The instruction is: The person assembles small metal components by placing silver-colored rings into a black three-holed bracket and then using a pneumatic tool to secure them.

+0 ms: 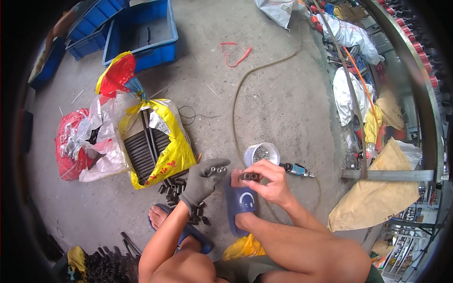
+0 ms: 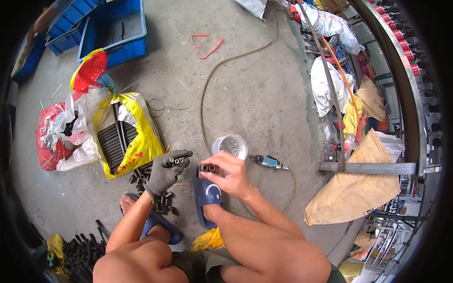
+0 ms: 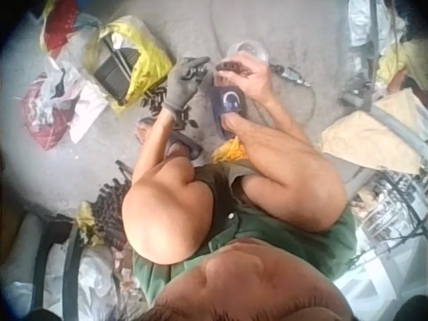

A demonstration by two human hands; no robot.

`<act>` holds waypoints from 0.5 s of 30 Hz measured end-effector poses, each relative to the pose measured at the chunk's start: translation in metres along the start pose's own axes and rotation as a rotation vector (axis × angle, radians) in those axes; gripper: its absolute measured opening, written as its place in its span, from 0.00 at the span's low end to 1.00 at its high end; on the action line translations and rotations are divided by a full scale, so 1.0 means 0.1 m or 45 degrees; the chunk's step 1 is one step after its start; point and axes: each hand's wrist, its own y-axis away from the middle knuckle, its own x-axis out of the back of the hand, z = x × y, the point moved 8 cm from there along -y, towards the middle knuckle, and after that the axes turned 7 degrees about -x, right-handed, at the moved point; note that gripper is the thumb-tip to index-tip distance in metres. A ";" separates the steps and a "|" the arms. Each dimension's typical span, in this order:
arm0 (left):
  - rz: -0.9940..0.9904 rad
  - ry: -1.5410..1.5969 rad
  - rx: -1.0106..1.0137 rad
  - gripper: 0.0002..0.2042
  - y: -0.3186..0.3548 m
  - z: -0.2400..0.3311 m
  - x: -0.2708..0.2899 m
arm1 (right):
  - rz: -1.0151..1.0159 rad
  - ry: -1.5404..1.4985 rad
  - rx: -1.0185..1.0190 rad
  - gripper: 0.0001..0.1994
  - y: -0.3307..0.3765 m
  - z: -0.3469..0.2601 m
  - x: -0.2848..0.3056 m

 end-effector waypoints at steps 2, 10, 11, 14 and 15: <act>0.034 -0.048 -0.110 0.13 -0.04 0.01 -0.08 | 0.043 -0.081 -0.151 0.13 0.00 0.12 0.09; 0.046 -0.385 -0.347 0.20 -0.07 0.28 -0.07 | 0.126 -0.215 -0.135 0.13 -0.02 0.10 0.07; 0.020 -0.391 -0.322 0.19 -0.07 0.25 -0.07 | 0.132 -0.225 -0.134 0.13 -0.04 0.07 0.06; 0.057 -0.322 -0.325 0.18 -0.03 0.14 -0.03 | 0.121 -0.300 -0.169 0.13 -0.10 0.04 0.01; 0.077 -0.287 -0.336 0.20 -0.03 0.13 -0.03 | 0.089 -0.189 -0.086 0.13 -0.13 0.00 0.00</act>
